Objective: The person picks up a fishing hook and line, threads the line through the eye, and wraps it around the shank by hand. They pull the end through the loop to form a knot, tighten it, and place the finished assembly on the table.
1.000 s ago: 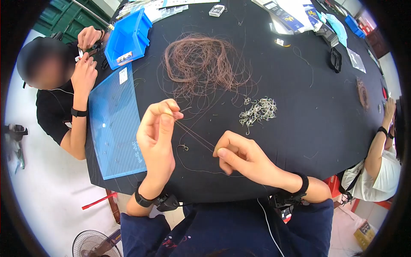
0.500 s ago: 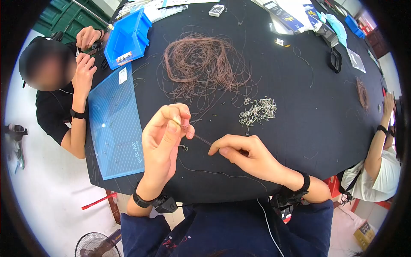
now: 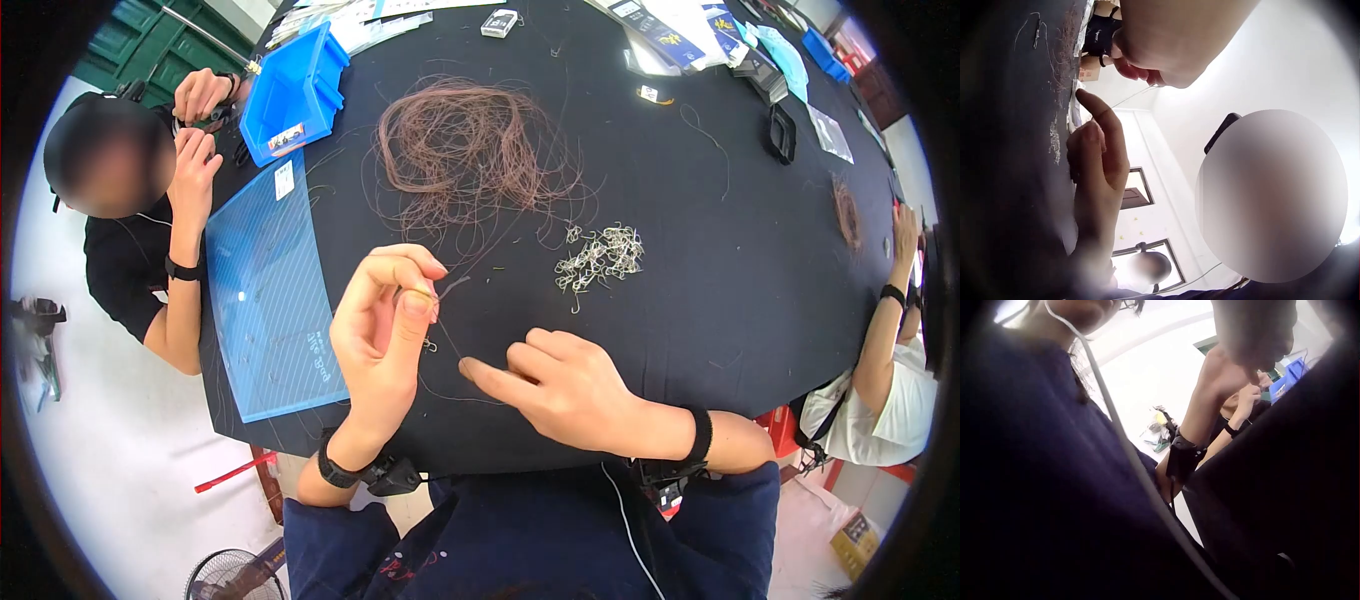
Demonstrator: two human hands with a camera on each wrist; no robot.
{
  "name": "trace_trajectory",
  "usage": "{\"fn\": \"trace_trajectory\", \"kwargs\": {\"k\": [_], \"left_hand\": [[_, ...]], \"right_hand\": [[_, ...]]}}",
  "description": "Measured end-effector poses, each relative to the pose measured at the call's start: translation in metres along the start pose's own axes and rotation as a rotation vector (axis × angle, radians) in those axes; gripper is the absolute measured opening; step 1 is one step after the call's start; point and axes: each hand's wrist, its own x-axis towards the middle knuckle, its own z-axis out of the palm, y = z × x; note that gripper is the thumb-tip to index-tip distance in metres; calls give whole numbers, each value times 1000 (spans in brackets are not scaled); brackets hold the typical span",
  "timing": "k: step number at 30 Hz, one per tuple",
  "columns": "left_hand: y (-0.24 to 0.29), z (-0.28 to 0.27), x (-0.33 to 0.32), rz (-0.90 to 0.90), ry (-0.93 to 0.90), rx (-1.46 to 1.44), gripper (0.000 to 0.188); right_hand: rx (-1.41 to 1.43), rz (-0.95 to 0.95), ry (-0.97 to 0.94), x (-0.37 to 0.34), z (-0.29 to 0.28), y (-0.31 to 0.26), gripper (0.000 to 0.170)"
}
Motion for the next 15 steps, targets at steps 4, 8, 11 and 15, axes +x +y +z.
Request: {"fn": "trace_trajectory", "kwargs": {"k": [4, 8, 11, 15], "left_hand": [[-1, 0, 1, 17, 62, 44, 9], [-1, 4, -3, -10, -66, -17, 10], [1, 4, -5, 9, -313, 14, 9], [15, 6, -4, -43, -527, 44, 9]], "right_hand": [[38, -61, 144, 1, -4, -4, 33], [101, -22, 13, -1, 2, -2, 30], [137, 108, -65, -1, 1, 5, 28], [130, 332, 107, 5, -15, 25, 28]]}}
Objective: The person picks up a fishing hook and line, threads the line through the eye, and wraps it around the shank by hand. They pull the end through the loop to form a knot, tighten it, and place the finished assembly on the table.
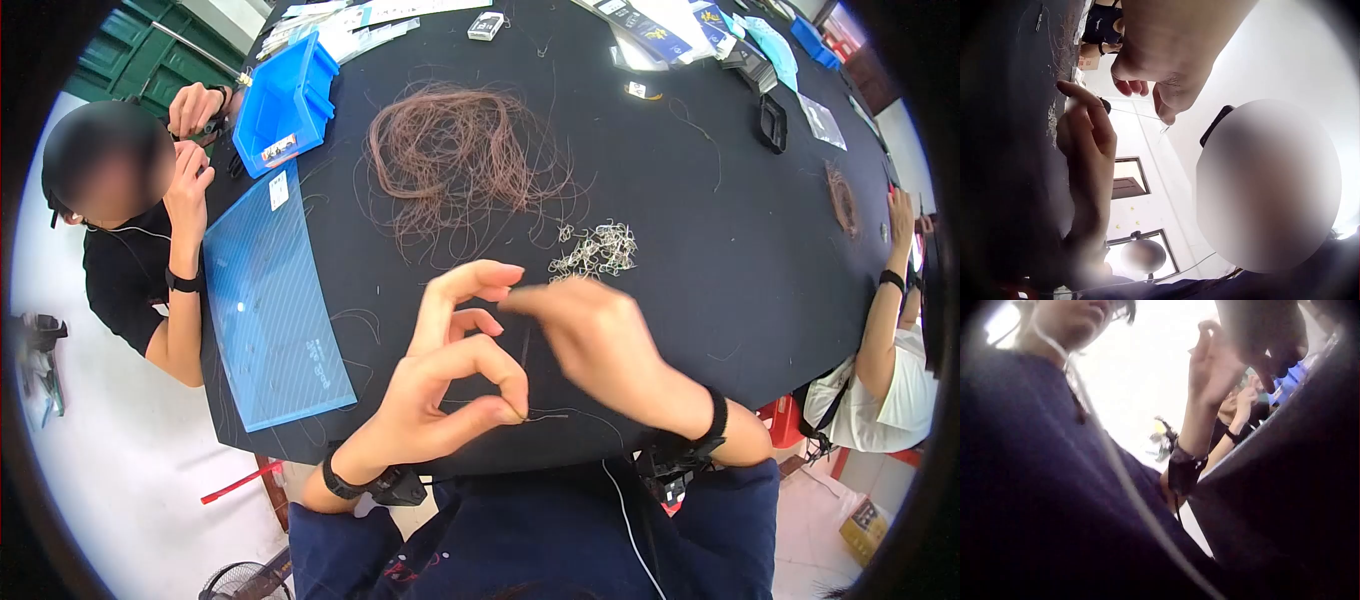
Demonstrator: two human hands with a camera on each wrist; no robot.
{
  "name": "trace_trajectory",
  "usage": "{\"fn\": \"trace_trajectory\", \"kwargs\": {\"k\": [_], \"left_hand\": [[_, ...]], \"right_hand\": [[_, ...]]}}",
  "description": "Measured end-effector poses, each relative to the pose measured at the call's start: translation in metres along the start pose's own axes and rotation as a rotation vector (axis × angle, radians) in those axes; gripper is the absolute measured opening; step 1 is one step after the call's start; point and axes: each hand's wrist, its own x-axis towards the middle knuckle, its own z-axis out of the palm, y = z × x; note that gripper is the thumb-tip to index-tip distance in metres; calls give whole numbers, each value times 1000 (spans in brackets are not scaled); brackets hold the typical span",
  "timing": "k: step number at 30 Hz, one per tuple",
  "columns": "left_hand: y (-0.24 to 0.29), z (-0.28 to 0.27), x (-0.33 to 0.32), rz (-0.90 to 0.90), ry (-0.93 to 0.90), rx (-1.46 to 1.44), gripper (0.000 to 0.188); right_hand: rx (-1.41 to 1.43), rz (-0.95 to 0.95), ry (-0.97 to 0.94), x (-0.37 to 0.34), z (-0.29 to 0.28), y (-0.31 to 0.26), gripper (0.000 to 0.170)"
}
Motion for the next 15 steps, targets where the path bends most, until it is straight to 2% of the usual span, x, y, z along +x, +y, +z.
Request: {"fn": "trace_trajectory", "kwargs": {"k": [1, 3, 4, 7, 11, 13, 15], "left_hand": [[2, -1, 2, -2, -45, 25, 9], [2, 2, 4, -119, -105, 54, 9], [-2, 10, 3, -105, -41, 8, 8], [-2, 12, 4, -189, -140, 59, 8], [-5, 20, 1, -106, -222, 82, 9], [-6, 22, 1, -87, -194, 34, 10], [-4, 21, 2, -72, -119, 35, 11]], "right_hand": [[37, 20, 100, 4, -6, 3, 29], [21, 37, 170, 13, -23, 3, 30], [68, 28, 187, 16, -28, 2, 27], [-12, 12, 59, 19, -43, -2, 25], [129, -55, -36, 20, -35, 10, 27], [271, -133, 275, 22, -29, 4, 29], [462, -188, 505, 18, -31, 0, 33]]}}
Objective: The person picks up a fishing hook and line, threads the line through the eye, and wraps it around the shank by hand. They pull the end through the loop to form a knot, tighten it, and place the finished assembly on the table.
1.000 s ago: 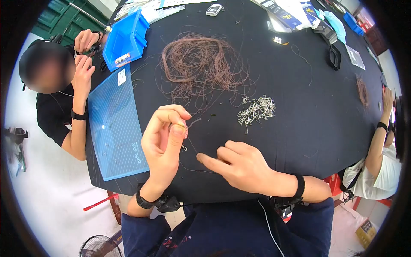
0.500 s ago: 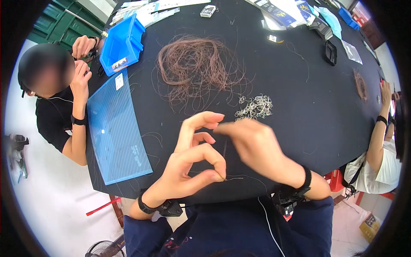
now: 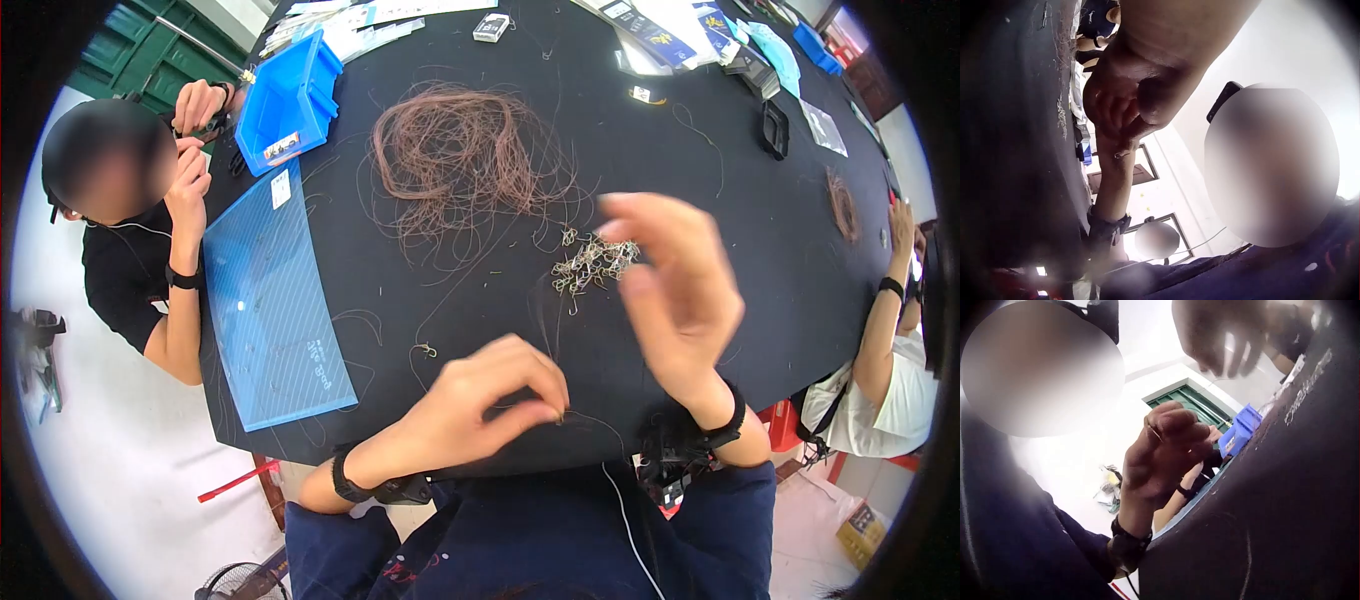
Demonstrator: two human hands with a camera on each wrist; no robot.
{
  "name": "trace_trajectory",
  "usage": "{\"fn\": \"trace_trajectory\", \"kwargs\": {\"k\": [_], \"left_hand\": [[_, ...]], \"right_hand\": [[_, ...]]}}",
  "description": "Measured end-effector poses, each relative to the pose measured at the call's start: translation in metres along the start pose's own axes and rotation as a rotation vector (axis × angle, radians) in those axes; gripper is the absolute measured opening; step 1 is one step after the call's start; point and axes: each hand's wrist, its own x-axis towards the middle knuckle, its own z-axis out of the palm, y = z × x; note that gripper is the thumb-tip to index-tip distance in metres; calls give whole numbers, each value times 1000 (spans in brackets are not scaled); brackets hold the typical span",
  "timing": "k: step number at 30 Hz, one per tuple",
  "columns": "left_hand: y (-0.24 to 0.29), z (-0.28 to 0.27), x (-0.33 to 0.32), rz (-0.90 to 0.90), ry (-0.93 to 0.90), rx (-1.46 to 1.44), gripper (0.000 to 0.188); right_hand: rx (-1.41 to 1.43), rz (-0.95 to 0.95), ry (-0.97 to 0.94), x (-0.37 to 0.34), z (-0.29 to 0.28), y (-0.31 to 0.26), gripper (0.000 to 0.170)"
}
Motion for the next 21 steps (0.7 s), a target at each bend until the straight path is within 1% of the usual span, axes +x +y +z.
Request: {"fn": "trace_trajectory", "kwargs": {"k": [1, 2, 3, 4, 6, 7, 8, 10, 11, 13, 16, 17, 20, 21], "left_hand": [[1, -4, 1, 18, 94, 63, 12], [-3, -5, 0, 39, 217, 64, 11], [-5, -6, -1, 31, 331, 27, 11], [-6, -7, -2, 22, 443, -12, 11], [-7, -10, -3, 22, 523, -8, 10], [-7, -10, -3, 19, 544, 2, 9], [-6, -9, -3, 14, 565, 12, 9], [-8, -9, -2, 49, 575, 14, 8], [-9, -9, -2, 66, 579, 13, 8], [-8, -9, -3, 20, 583, -13, 8], [-10, -9, -3, -31, 585, -85, 8], [-11, -8, -2, -45, 582, -115, 8], [-12, -3, -2, 6, 539, -65, 8], [-11, -1, -3, 22, 549, 32, 12]], "right_hand": [[9, -48, 56, 0, -4, -1, 34], [21, -96, 111, 1, -7, -2, 35], [-39, -67, 156, -3, -9, -1, 36], [-58, 3, 83, -6, -9, -1, 35], [-101, 146, -61, -9, -11, -2, 32], [-185, 182, -154, -10, -7, -4, 32], [-369, 179, -269, -11, -4, -7, 32], [-468, 217, -342, -17, 6, -5, 28], [-485, 171, -346, -18, 6, -6, 27], [-519, 78, -353, -17, 5, -8, 24], [-336, 85, -407, -19, 5, -8, 21], [-308, 160, -404, -22, 8, -9, 21], [-144, 297, -479, -24, 8, -3, 20], [-55, 321, -474, -25, 10, 0, 18]]}}
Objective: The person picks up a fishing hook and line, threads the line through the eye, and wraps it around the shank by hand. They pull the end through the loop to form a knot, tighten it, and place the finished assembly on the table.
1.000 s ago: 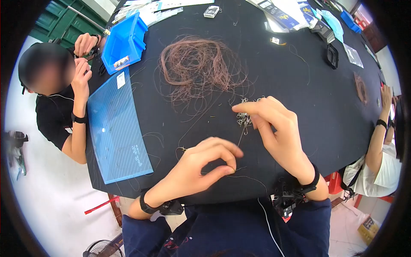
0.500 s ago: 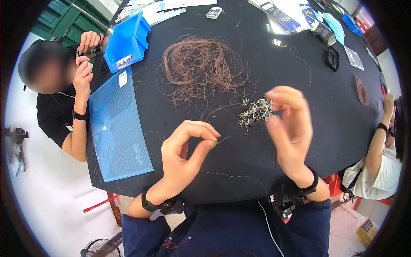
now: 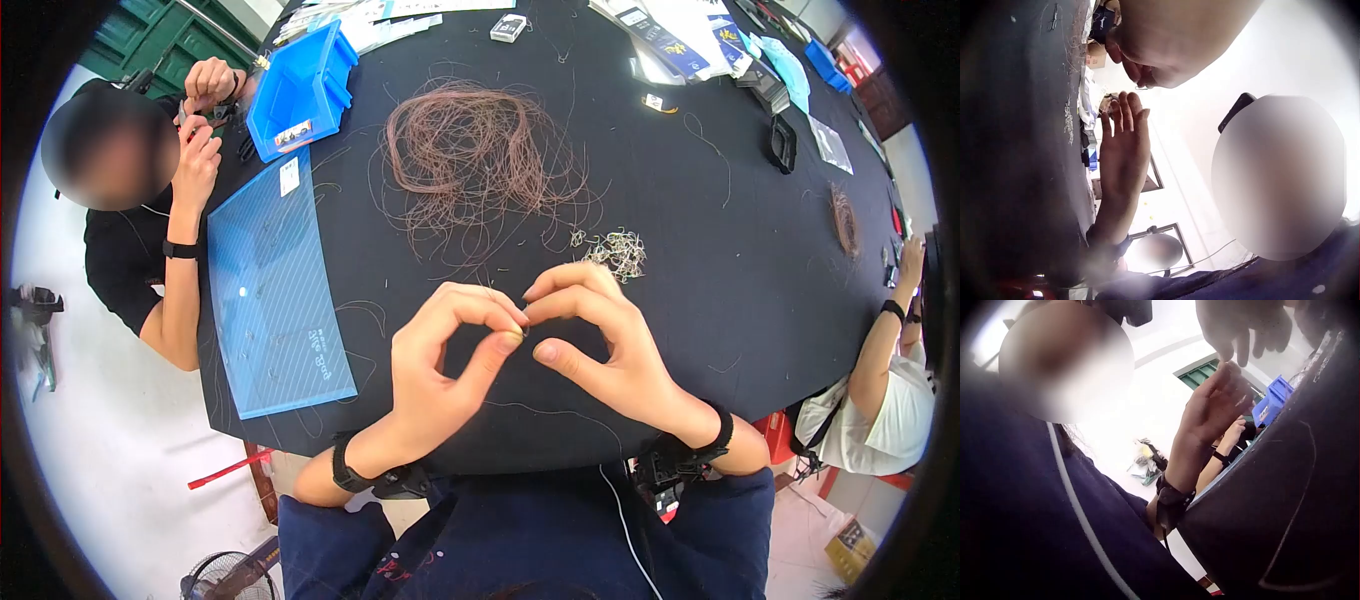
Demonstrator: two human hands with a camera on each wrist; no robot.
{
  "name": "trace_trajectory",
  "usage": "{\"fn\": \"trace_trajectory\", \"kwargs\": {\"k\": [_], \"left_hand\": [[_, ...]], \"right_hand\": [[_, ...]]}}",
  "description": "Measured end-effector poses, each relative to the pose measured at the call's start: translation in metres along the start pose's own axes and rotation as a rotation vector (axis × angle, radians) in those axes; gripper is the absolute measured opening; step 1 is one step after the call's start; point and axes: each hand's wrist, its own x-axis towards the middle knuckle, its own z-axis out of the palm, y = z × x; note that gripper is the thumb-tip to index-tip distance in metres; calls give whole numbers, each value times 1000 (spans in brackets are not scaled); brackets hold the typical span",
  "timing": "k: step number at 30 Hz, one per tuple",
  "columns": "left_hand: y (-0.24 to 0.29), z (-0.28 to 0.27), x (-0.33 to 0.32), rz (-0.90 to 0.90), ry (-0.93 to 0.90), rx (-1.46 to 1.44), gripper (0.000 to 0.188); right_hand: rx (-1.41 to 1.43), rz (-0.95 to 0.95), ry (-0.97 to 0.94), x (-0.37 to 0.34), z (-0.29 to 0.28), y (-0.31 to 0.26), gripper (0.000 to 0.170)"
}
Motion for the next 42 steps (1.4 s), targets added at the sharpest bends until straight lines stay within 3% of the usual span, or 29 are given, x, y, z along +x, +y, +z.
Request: {"fn": "trace_trajectory", "kwargs": {"k": [3, 7, 15, 18, 24, 33, 42], "left_hand": [[1, -2, 5, 334, -21, 366, 16], [-2, -1, 5, 402, -29, 436, 20], [-2, 2, 7, 318, -87, 353, 20], [-2, 1, 6, 285, -49, 328, 18], [-10, -15, 16, 260, 113, 316, 8], [-5, -74, 37, 126, 463, 261, 7], [-6, -106, 38, 178, 594, 218, 15]], "right_hand": [[275, 128, -25, -3, 5, 1, 16], [221, 101, 35, -4, 7, 1, 11], [-351, -327, 135, 3, 1, -8, 20], [-417, -369, 147, 4, 0, -10, 22], [-538, -376, 153, 9, -17, -14, 22], [-820, -253, 481, 16, -70, -19, 14], [-937, -258, 738, 13, -114, -9, 2]]}}
